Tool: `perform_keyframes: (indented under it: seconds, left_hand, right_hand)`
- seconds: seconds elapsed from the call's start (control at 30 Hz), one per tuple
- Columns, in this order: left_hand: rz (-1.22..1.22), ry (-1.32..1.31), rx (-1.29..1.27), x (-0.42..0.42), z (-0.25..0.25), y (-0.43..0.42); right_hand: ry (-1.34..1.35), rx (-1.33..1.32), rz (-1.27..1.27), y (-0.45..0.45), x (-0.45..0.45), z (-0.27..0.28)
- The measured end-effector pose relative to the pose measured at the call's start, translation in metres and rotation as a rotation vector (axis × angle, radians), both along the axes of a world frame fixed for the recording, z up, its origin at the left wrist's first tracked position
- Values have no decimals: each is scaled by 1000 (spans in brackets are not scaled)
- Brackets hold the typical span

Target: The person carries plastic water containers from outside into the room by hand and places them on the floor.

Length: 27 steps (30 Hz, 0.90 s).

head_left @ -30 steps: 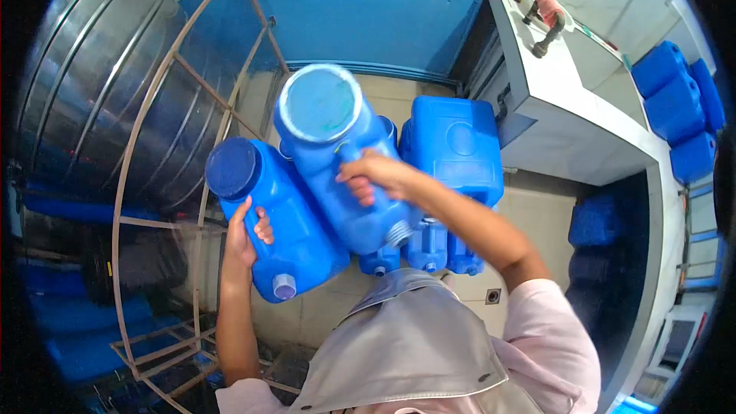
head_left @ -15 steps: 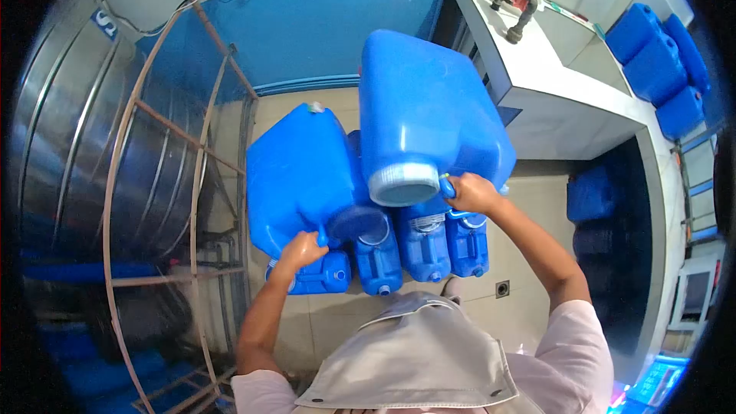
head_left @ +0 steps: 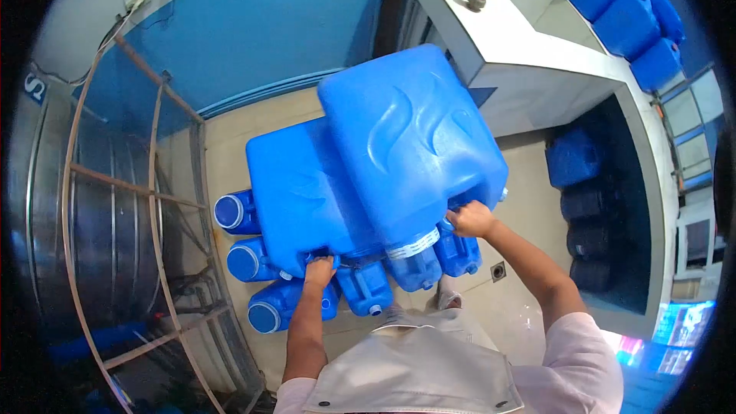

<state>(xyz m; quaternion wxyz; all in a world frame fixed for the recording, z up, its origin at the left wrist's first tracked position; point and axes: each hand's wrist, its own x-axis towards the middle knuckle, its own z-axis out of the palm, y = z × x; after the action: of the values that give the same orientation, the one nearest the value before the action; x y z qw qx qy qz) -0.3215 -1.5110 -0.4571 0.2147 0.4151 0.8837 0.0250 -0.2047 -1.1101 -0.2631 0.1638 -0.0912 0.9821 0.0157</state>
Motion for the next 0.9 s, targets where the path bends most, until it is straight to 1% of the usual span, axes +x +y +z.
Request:
perform_keyframes:
  seconds: [0.03,0.07,0.13,0.2,0.23,0.27,0.3,0.37,0.4,0.47,0.53,0.57,0.63,0.67,0.77,0.83,0.9]
  left_hand:
    - [-28,74,-34,1,-2,3]
    - [-42,77,-32,3,-2,5]
    - [13,103,-107,8,21,15]
    - [8,90,-107,11,42,23]
    - [95,61,-91,13,48,25]
    - [181,32,-77,15,53,25]
    - [161,39,-84,17,68,26]
    - [287,-123,43,15,112,40]
    - [280,-117,37,13,122,47]
    - [519,-135,446,8,135,60]
    - [760,-504,674,-4,161,88]
    - [759,-492,677,-12,174,102]
    - [1176,-906,1036,-19,187,116]
    - [1174,-1097,1121,-23,192,116]
    - [1202,-1036,1160,-17,198,88]
    - [1299,-1037,1159,-13,197,73]
    - [1282,-1029,1151,-16,186,70]
  right_hand:
    - [-1,-10,21,4,-2,-1]
    - [1,-19,44,8,-4,0]
    - [10,-37,24,10,-5,2]
    - [28,-46,29,7,-5,6]
    - [71,-87,25,6,-5,8]
    - [41,-94,-1,5,-6,11]
    - [20,-105,-31,6,-5,11]
    - [11,-120,-67,7,-9,15]
    - [29,-155,-51,5,-12,20]
    - [46,-198,-36,-7,-11,25]
    - [19,-190,-3,-14,-16,26]
    - [22,-218,-10,-21,-18,23]
    - [42,-271,-21,-46,-19,21]
    - [55,-312,-36,-58,-19,21]
    - [70,-357,-69,-97,-26,2]
    - [71,-357,-7,-111,-30,-12]
    - [75,-329,-15,-115,-32,-19]
